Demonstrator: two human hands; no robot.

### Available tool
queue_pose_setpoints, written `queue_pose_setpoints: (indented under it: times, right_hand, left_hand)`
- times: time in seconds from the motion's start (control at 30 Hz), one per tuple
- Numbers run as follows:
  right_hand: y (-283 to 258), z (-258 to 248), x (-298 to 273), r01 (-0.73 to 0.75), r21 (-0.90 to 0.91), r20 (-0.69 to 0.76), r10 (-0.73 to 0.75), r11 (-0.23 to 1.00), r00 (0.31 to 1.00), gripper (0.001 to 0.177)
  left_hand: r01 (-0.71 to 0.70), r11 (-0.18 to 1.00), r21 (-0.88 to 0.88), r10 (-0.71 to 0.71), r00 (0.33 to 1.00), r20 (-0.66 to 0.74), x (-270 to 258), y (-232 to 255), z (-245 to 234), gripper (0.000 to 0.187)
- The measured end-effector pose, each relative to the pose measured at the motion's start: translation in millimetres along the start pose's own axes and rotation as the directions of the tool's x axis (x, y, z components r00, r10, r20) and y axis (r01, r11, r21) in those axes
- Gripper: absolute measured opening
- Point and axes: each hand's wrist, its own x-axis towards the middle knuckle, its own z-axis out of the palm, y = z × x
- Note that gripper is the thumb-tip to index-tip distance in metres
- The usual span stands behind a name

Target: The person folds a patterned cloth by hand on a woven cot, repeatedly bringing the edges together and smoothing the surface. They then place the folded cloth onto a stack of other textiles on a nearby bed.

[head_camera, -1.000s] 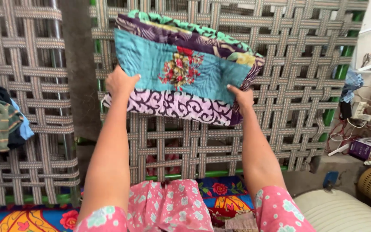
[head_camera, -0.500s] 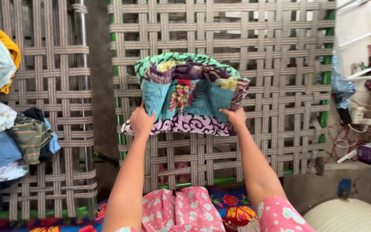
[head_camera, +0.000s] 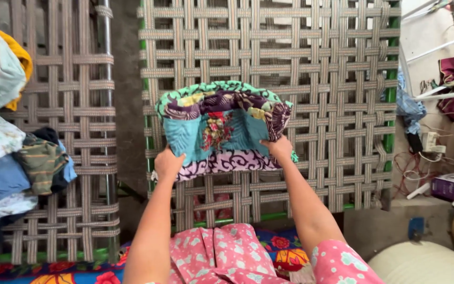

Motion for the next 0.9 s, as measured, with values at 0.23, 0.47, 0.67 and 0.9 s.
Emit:
queue_pose_setpoints:
  times: [0.23,0.47,0.67,0.9]
  right_hand:
    - [-8,-8,-1,-0.078,0.067,0.081,0.072,0.995,0.994,0.066]
    - [5,2,14,-0.141,0.153,0.031,0.138,0.978,0.99,0.078]
    - [2,6,22,-0.01,-0.315,-0.366,-0.112,0.949,0.924,0.11]
    - [-87,53,-1,0.316,-0.464,0.124,-0.293,0.828,0.948,0.089]
  left_hand:
    - [0.041,0.999,-0.034,-0.04,0.999,0.02,23,-20,8,0.067]
    - [0.099,0.978,-0.185,-0.115,0.99,-0.079,13,-28,11,0.088]
    - [-0.257,0.783,0.566,0.412,0.896,-0.165,8,-28,12,0.097]
    - [-0.618,0.741,0.262,0.606,0.784,0.137,4,77,61,0.072]
